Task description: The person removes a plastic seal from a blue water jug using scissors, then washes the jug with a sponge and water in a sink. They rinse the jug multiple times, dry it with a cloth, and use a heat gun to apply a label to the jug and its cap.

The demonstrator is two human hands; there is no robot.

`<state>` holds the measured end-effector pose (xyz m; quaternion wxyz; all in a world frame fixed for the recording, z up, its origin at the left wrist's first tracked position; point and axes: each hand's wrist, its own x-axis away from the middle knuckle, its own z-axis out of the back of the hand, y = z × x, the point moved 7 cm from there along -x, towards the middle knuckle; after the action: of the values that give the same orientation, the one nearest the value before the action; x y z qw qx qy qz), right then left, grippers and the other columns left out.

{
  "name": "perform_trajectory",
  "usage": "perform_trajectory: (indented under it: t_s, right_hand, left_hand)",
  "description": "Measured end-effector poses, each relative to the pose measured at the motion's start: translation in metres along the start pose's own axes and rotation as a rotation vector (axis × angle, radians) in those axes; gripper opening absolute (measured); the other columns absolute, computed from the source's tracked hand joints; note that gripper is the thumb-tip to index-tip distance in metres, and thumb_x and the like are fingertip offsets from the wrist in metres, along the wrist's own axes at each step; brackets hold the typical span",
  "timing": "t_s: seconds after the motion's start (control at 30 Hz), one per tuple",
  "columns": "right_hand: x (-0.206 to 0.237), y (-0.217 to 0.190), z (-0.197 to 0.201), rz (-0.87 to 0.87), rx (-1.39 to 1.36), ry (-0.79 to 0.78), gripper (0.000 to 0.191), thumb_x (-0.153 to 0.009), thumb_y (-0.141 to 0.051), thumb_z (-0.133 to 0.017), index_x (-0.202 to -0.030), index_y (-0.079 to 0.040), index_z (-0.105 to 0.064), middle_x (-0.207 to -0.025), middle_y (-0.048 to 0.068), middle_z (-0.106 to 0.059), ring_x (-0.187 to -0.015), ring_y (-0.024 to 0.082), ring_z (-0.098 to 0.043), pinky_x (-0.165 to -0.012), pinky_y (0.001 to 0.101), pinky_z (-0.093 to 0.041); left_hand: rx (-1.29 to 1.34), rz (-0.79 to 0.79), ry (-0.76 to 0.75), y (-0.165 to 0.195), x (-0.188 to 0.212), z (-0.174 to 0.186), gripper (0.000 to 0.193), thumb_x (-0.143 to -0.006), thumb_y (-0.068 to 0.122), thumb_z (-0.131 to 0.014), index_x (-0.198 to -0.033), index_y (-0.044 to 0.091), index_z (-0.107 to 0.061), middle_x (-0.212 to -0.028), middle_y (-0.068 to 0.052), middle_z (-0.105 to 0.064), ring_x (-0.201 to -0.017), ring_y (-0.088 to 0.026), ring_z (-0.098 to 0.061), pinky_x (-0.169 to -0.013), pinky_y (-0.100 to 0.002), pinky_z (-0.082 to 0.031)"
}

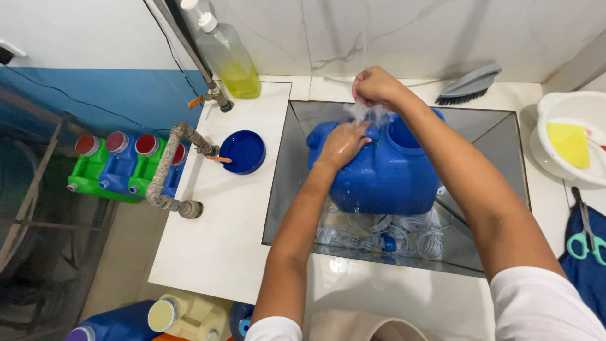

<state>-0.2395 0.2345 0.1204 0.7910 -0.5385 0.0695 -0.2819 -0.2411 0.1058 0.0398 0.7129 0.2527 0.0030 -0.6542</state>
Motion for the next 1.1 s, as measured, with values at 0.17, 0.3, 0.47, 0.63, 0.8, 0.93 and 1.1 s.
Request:
perform_trajectory:
  t_s: [0.17,0.3,0.47,0.63,0.8,0.93,1.1]
  right_hand:
    - [0.004,-0.001,-0.008,-0.121,-0.391,-0.194,0.021,-0.095,-0.001,-0.049,-0.096,0.009,-0.067,-0.090,0.017,-0.070,-0.078,0.022,-0.071,-0.071,0.0310,-0.058]
    - [0.013,-0.005,-0.002,-0.216,-0.439,-0.211,0.023,-0.095,0.002,-0.044,-0.103,0.014,-0.063,-0.105,0.025,-0.070,-0.094,0.032,-0.076,-0.088,0.0365,-0.059]
    - [0.019,-0.021,0.003,-0.112,-0.255,-0.138,0.018,-0.085,0.011,-0.052,-0.098,0.010,-0.064,-0.092,0.019,-0.071,-0.082,0.025,-0.074,-0.074,0.0322,-0.062]
    - [0.015,-0.023,0.003,-0.056,0.005,-0.016,0.017,-0.086,0.004,-0.051,-0.081,0.003,-0.067,-0.070,0.013,-0.064,-0.058,0.020,-0.059,-0.051,0.0312,-0.049]
    - [0.008,-0.014,0.008,0.020,0.003,0.044,0.016,-0.086,-0.003,-0.056,-0.081,0.000,-0.070,-0.073,0.012,-0.065,-0.058,0.020,-0.058,-0.052,0.0355,-0.046]
    - [0.033,-0.005,-0.032,0.433,0.622,-0.070,0.040,-0.077,-0.016,-0.066,-0.113,0.001,-0.074,-0.101,0.023,-0.074,-0.092,0.034,-0.074,-0.084,0.0443,-0.057]
    - [0.100,0.032,-0.077,0.748,1.144,0.111,0.088,-0.060,-0.031,-0.080,-0.139,0.000,-0.058,-0.107,0.018,-0.067,-0.098,0.033,-0.064,-0.079,0.0447,-0.046]
  left_hand:
    - [0.046,-0.201,0.240,0.022,0.018,0.005,0.038,-0.097,0.030,-0.065,-0.128,0.008,-0.062,-0.121,-0.012,-0.071,-0.113,-0.032,-0.066,-0.101,-0.044,-0.051]
    - [-0.107,-0.181,0.246,0.052,0.012,-0.012,0.041,-0.094,0.023,-0.060,-0.133,0.009,-0.060,-0.129,-0.008,-0.066,-0.123,-0.029,-0.060,-0.109,-0.053,-0.043]
    - [-0.349,-0.143,0.312,0.079,-0.001,-0.013,0.044,-0.092,0.019,-0.058,-0.135,0.016,-0.060,-0.136,-0.009,-0.061,-0.129,-0.029,-0.056,-0.115,-0.052,-0.041]
    - [-0.122,-0.092,0.085,0.046,-0.014,0.000,0.048,-0.095,0.040,-0.062,-0.133,0.010,-0.060,-0.113,-0.012,-0.069,-0.113,-0.033,-0.065,-0.101,-0.047,-0.050]
    - [0.110,0.091,-0.129,-0.022,0.007,0.017,0.052,-0.091,0.055,-0.059,-0.109,0.006,-0.063,-0.084,-0.023,-0.072,-0.083,-0.048,-0.068,-0.073,-0.058,-0.052]
    - [0.128,0.369,-0.037,-0.040,0.043,0.003,0.057,-0.104,0.054,-0.044,-0.108,0.000,-0.059,-0.085,-0.030,-0.069,-0.083,-0.052,-0.067,-0.076,-0.061,-0.051]
    - [0.472,0.503,0.053,-0.035,0.064,-0.026,0.047,-0.108,0.039,-0.042,-0.105,-0.002,-0.066,-0.095,-0.030,-0.071,-0.094,-0.049,-0.068,-0.085,-0.055,-0.053]
